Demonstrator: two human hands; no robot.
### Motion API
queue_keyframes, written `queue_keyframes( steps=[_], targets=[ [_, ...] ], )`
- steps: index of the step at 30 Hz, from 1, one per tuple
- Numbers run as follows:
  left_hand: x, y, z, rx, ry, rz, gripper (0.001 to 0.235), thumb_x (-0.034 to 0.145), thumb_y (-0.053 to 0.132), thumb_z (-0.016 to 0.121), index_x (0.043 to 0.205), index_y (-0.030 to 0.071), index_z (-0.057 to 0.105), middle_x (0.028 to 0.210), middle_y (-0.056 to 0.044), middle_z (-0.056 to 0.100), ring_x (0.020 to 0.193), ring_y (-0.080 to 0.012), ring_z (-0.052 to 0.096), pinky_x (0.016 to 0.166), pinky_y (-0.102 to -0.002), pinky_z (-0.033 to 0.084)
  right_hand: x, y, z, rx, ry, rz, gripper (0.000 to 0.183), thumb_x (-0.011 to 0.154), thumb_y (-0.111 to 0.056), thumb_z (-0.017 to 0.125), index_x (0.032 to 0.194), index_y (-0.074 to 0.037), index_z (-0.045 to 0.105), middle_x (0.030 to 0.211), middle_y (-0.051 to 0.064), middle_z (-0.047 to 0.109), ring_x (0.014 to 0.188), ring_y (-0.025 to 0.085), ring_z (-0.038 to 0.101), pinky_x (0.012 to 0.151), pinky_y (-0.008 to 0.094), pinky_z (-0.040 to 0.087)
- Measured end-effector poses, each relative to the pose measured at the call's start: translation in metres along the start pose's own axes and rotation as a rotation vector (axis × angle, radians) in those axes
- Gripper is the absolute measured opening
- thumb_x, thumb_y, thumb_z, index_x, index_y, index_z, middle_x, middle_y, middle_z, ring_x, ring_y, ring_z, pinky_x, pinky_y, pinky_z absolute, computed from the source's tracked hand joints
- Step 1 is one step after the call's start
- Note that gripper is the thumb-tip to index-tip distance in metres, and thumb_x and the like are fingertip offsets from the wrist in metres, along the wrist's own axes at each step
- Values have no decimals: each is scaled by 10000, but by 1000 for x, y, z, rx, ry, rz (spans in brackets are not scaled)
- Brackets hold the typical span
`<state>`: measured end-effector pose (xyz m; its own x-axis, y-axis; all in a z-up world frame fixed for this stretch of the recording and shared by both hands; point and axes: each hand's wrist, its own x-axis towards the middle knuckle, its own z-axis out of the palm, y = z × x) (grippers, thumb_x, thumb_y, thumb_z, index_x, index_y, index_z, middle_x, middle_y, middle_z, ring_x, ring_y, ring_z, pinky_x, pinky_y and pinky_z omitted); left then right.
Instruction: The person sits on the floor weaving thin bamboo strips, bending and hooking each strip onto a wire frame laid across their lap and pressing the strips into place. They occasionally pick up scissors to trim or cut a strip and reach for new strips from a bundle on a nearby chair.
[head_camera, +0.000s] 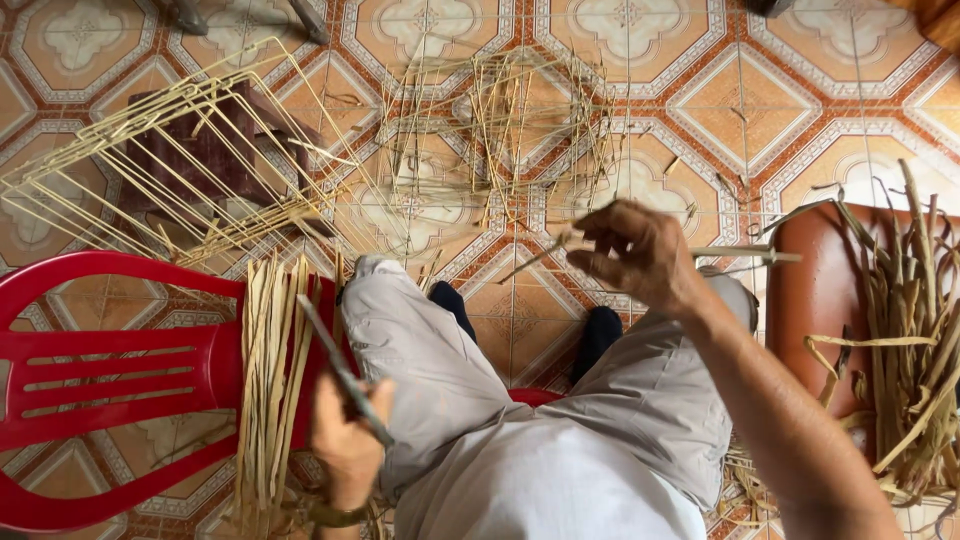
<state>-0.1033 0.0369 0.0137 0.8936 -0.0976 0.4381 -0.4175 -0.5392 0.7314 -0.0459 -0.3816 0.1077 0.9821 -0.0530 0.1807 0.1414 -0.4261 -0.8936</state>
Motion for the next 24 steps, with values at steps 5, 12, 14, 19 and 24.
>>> queue_keyframes(
  steps=[5, 12, 14, 19, 24],
  targets=[
    [-39, -71, -45, 572, -143, -851, 724, 865, 302, 822, 1465, 71, 488, 856, -109, 740, 611, -247, 664, 544, -431, 536, 44, 8, -16, -280, 7, -296, 216, 923, -234, 792, 1059, -68, 770, 958, 92, 727, 803, 156, 696, 631, 273, 598],
    [-138, -213, -63, 664, -116, -401, 605, 826, 195, 818, 1377, 24, 637, 1117, -224, 727, 967, -362, 714, 846, -433, 583, 64, -19, 1, -415, 64, -484, 96, 953, -184, 798, 1002, -101, 794, 937, 47, 733, 732, 157, 693, 589, 292, 594],
    [-136, -240, -63, 659, -139, -430, 648, 791, 207, 846, 1377, 17, 646, 1125, -242, 717, 969, -388, 712, 864, -443, 582, 65, -28, 10, -439, 88, -482, 101, 942, -197, 796, 996, -111, 791, 947, 38, 720, 702, 149, 684, 566, 289, 589],
    [-100, -224, -72, 726, -120, -577, 426, 865, 180, 806, 1260, 36, 740, 1247, -253, 666, 1065, -406, 691, 878, -481, 600, 59, -46, 36, -605, 105, -495, 160, 918, -276, 800, 899, -118, 789, 821, 17, 662, 559, 130, 605, 402, 285, 469],
    [73, 36, -46, 484, 78, 74, 490, 893, 172, 828, 1316, -6, 656, 1415, -206, 586, 1322, -370, 525, 1117, -486, 453, 36, -77, 41, -644, 97, -635, 150, 928, -271, 763, 942, -123, 747, 844, 4, 602, 617, 135, 596, 461, 321, 436]
  ],
)
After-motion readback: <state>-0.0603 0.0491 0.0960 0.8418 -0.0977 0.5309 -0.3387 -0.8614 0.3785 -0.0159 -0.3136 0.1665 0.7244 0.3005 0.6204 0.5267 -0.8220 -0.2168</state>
